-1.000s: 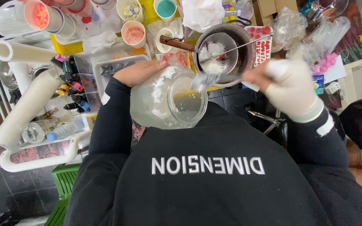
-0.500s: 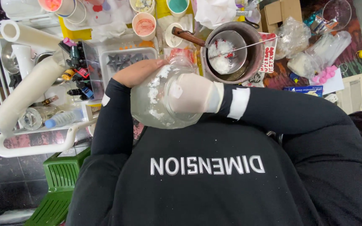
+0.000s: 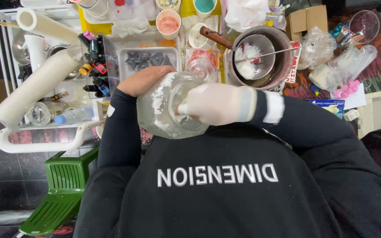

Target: Adding white powder and mixing materials in a melting pot at a production station.

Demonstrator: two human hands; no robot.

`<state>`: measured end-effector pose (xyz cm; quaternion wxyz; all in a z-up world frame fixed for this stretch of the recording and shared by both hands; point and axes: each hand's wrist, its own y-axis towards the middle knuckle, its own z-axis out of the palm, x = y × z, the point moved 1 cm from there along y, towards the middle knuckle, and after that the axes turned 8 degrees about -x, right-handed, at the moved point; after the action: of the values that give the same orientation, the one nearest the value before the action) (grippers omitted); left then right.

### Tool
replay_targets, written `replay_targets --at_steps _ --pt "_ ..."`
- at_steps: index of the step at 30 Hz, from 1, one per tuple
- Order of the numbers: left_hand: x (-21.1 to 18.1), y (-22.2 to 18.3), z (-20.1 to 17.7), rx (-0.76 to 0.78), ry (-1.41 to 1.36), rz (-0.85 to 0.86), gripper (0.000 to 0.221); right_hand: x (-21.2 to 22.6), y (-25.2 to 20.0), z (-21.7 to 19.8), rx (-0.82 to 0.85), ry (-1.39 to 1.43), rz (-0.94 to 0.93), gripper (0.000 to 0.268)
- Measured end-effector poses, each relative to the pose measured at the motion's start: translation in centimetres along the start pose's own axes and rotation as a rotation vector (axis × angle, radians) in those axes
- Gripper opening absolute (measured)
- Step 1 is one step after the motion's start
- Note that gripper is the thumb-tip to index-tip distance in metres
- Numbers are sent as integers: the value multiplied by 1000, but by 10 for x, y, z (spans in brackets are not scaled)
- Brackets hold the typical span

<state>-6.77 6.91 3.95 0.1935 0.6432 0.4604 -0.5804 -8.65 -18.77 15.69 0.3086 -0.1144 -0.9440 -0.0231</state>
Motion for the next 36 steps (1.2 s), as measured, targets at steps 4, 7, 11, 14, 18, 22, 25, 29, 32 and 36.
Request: replay_targets --at_steps 4,7,11,14,18,22,25,29,32,36 --pt "23 -16 -9 -77 18 75 50 16 -26 -38 -416 239 192 32" --pt "18 -29 -15 -97 55 90 51 15 -25 -30 -602 279 521 24" --pt "24 -38 -19 -94 -1 78 53 -37 -8 48 -652 44 533 17" --pt "19 -40 -21 -79 57 73 57 -67 12 82 -522 -155 662 28" --pt "18 -39 -23 -45 15 160 62 -90 28 116 -392 -271 825 36" --pt "4 -37 -25 30 -57 244 67 -105 35 137 -433 -342 856 41" --pt "7 -32 -26 57 -47 237 71 -115 37 149 -523 -317 868 39" --pt "16 -29 -26 101 -124 220 76 -133 34 165 -594 -414 845 32" --pt "22 -28 -29 111 -115 214 82 -124 28 152 -623 -349 870 32" --pt "25 -31 -33 139 -166 243 84 -105 13 120 -670 -262 870 37"
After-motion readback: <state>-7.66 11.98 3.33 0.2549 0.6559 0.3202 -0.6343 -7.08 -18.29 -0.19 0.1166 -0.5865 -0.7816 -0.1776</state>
